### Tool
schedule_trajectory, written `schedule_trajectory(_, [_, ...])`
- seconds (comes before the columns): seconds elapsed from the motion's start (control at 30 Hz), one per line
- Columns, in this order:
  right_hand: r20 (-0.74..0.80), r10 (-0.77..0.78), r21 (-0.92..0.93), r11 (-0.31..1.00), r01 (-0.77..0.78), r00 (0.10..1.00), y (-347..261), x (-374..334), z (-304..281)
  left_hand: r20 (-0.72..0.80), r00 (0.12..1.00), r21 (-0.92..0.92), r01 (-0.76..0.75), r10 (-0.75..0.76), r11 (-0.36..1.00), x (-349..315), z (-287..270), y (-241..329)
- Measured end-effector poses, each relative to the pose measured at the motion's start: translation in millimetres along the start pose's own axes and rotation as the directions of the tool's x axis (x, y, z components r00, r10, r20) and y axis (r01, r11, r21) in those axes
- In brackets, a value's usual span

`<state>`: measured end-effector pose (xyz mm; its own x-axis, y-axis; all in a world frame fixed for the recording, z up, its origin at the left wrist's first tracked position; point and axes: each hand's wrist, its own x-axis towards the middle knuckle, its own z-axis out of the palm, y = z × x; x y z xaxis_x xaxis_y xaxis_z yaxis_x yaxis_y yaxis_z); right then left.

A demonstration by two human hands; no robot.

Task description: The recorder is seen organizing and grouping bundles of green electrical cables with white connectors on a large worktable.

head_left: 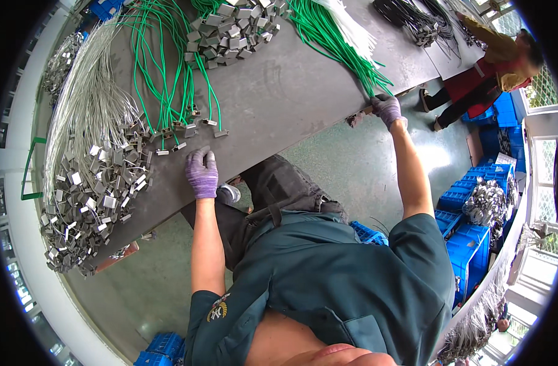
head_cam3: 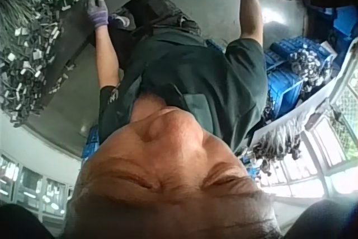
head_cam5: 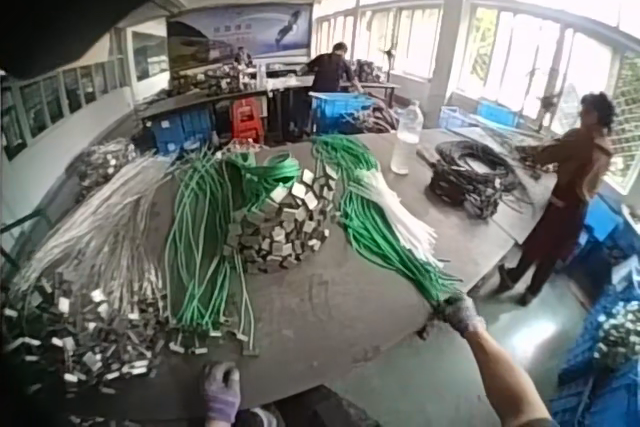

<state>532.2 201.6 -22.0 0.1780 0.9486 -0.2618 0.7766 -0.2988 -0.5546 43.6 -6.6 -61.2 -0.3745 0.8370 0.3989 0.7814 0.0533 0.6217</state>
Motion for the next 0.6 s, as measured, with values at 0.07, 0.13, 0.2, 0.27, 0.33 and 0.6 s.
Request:
schedule_trajectory(0.07, [0.132, 0.063, 0.491, 0.863, -0.121, 0.989, 9.9, 0.3, 5.5, 0.006, 1.0, 0.002, -0.005, 0.005, 1.0, 0.6, 0.9, -0.1])
schedule_trajectory(0.13, [0.193, 0.046, 0.522, 0.841, -0.142, 0.98, 12.4, -2.0, 5.4, -0.021, 1.0, 0.022, -0.013, 0.013, 1.0, -0.5, 1.1, -0.8])
schedule_trajectory(0.2, [0.255, 0.024, 0.549, 0.82, -0.165, 0.967, 8.3, -8.7, 5.6, -0.014, 1.0, 0.014, -0.007, 0.007, 1.0, -1.3, 0.9, -0.8])
schedule_trajectory(0.27, [0.223, 0.017, 0.581, 0.8, -0.147, 0.975, -3.3, -20.4, 7.4, -0.009, 1.0, 0.009, 0.004, -0.004, 1.0, -2.4, 0.8, -2.7])
schedule_trajectory(0.33, [0.224, 0.017, 0.567, 0.811, -0.145, 0.974, -1.4, -23.8, 7.6, -0.008, 1.0, -0.009, 0.009, -0.009, 1.0, -2.2, 1.6, -1.8])
schedule_trajectory(0.6, [0.366, -0.013, 0.621, 0.748, -0.234, 0.931, 11.5, -23.1, 7.2, -0.011, 1.0, -0.015, 0.015, -0.015, 1.0, -1.1, -0.2, 1.9])
